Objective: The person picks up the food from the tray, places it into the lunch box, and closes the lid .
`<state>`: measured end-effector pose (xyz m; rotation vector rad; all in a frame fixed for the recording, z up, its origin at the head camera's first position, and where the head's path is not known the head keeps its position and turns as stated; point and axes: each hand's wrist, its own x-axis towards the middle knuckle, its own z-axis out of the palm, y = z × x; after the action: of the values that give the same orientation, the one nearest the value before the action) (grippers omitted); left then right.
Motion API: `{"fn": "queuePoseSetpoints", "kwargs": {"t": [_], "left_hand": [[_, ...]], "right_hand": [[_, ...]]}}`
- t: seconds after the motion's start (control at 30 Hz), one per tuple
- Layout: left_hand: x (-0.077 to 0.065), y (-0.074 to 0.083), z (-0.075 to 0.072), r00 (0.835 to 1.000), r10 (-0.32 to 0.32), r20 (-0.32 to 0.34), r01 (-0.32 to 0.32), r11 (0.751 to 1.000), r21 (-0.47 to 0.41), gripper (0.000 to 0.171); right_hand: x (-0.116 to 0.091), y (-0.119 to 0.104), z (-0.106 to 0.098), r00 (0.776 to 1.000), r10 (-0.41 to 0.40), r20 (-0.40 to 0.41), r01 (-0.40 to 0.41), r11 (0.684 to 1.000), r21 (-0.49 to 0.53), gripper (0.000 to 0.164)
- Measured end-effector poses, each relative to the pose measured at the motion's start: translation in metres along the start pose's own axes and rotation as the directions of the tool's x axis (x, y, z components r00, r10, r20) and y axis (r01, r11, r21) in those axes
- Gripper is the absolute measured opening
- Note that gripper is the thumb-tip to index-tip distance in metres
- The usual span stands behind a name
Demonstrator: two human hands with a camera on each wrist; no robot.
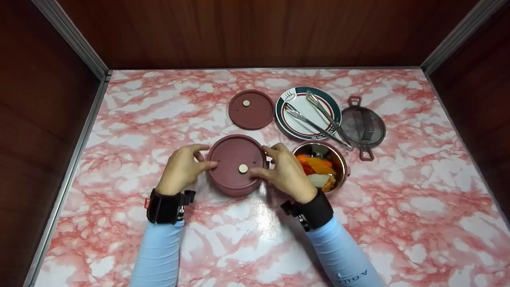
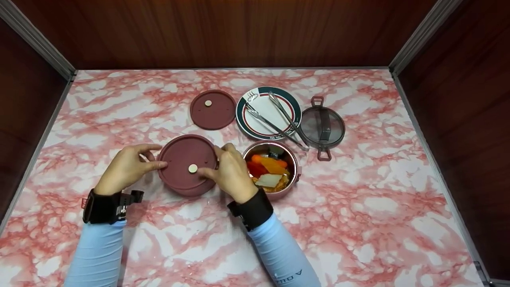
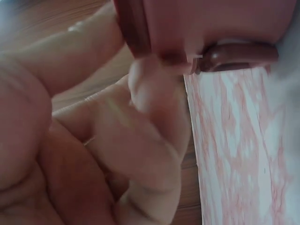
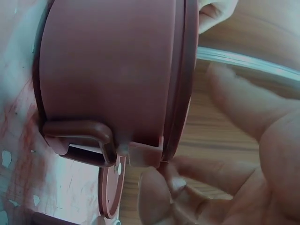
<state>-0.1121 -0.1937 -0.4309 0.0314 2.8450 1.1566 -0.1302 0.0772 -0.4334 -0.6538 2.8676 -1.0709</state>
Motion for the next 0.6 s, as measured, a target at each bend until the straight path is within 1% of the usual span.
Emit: {"fn": "queuePoseSetpoints", "kwargs": {"t": [0.07, 0.1, 0.2, 0.27, 0.33, 0.43, 0.6], "left_hand": [[0.001, -0.003, -0.001, 0.998, 0.05, 0.031, -0.05, 0.999, 0.001, 0.073], [0.002, -0.004, -0.002, 0.996, 0.062, 0.058, -0.061, 0.998, -0.003, 0.081], [0.003, -0.01, -0.001, 0.985, 0.083, 0.15, -0.078, 0.996, -0.036, 0.099], [0.004, -0.013, 0.001, 0.976, 0.089, 0.197, -0.079, 0.995, -0.055, 0.106], [0.005, -0.015, 0.003, 0.97, 0.098, 0.222, -0.085, 0.994, -0.07, 0.11], [0.007, -0.019, 0.005, 0.963, 0.123, 0.238, -0.102, 0.99, -0.098, 0.114], [0.01, -0.022, 0.006, 0.954, 0.156, 0.258, -0.124, 0.983, -0.135, 0.116]], "right_hand": [[0.0, -0.001, 0.001, 1.0, -0.009, 0.018, 0.009, 1.0, -0.01, 0.086], [0.001, -0.001, 0.001, 0.999, -0.02, 0.027, 0.02, 1.0, -0.021, 0.09], [0.002, -0.001, 0.004, 0.997, -0.053, 0.058, 0.056, 0.997, -0.058, 0.099], [0.002, 0.0, 0.005, 0.995, -0.061, 0.082, 0.067, 0.995, -0.07, 0.103], [0.002, 0.0, 0.006, 0.993, -0.041, 0.112, 0.048, 0.997, -0.065, 0.108], [0.003, 0.001, 0.006, 0.989, -0.015, 0.145, 0.023, 0.999, -0.05, 0.11], [0.004, 0.001, 0.007, 0.987, 0.001, 0.163, 0.003, 1.0, -0.027, 0.112]]}}
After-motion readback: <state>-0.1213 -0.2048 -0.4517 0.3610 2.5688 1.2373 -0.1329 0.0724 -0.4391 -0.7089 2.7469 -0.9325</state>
